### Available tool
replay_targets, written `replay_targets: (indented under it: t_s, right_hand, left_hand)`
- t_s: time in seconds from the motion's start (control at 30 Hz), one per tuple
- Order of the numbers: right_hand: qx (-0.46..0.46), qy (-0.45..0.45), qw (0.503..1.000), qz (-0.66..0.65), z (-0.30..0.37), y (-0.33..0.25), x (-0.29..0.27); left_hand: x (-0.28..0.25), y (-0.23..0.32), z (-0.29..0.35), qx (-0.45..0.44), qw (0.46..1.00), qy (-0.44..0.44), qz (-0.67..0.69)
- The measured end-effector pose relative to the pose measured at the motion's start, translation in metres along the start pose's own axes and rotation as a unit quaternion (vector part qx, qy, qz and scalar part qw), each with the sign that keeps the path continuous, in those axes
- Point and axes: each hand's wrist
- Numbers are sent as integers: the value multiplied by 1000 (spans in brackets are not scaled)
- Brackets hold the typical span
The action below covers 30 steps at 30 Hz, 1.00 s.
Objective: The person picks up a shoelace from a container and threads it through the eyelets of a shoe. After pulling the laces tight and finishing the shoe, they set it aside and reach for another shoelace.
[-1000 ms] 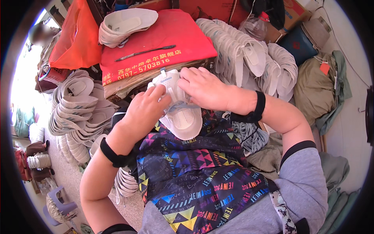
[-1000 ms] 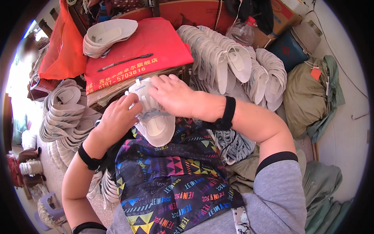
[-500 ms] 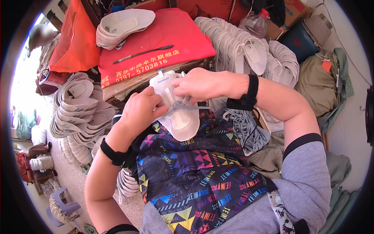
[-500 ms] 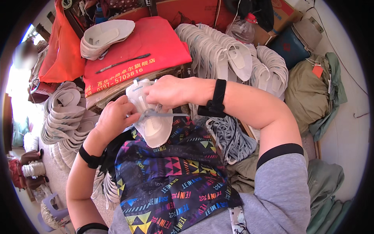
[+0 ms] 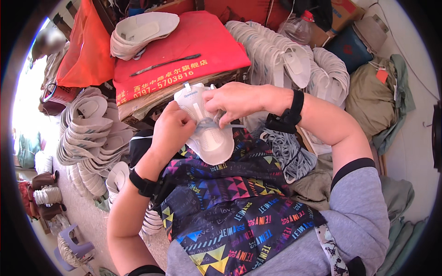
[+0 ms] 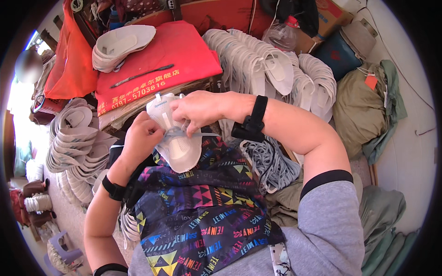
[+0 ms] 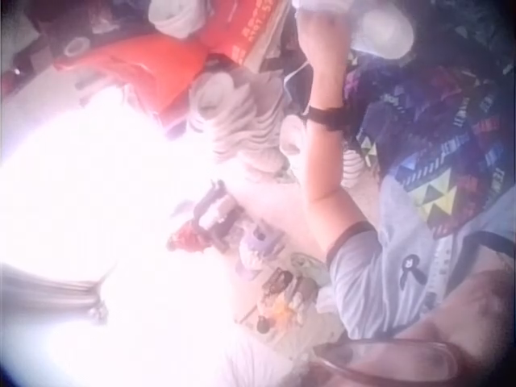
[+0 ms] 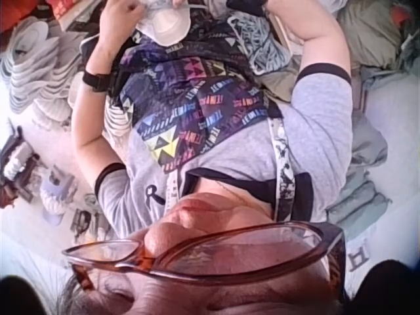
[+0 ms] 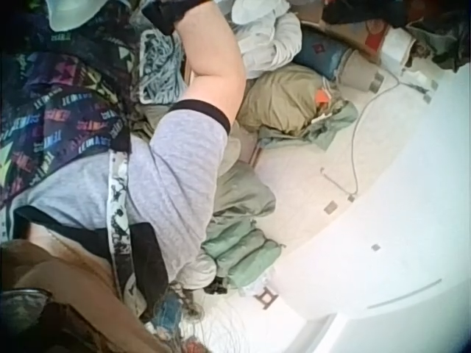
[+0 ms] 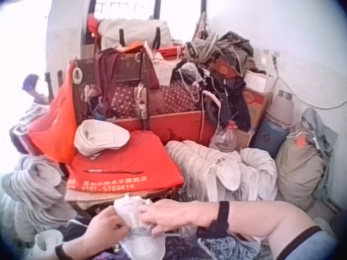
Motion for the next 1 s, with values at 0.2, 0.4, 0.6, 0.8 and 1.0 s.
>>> replay_targets:
  t_s: [0.2, 0.4, 0.6, 0.8, 1.0]
  right_hand:
    - [46, 36, 997, -48, 8, -6, 7]
    - [55, 35, 995, -78, 8, 2, 12]
    - [110, 22, 964, -240, 4, 6, 16]
    - [254, 207, 871, -367, -9, -25, 33]
    - [192, 283, 734, -587, -12, -55, 34]
  left_hand:
    - [6, 1, -5, -118, 942, 61, 307]
    - [14, -5, -3, -55, 967, 76, 238]
    - [15, -8, -3, -47, 969, 76, 230]
    - [17, -5, 2, -5, 979, 97, 182]
    - [11, 3, 14, -80, 931, 76, 348]
Point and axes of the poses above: each hand's wrist, its own z-axis away from the middle knuckle, its own x-axis out of the palm, y = z × x, and after that the axes turned 6 degrees about z, right-handed
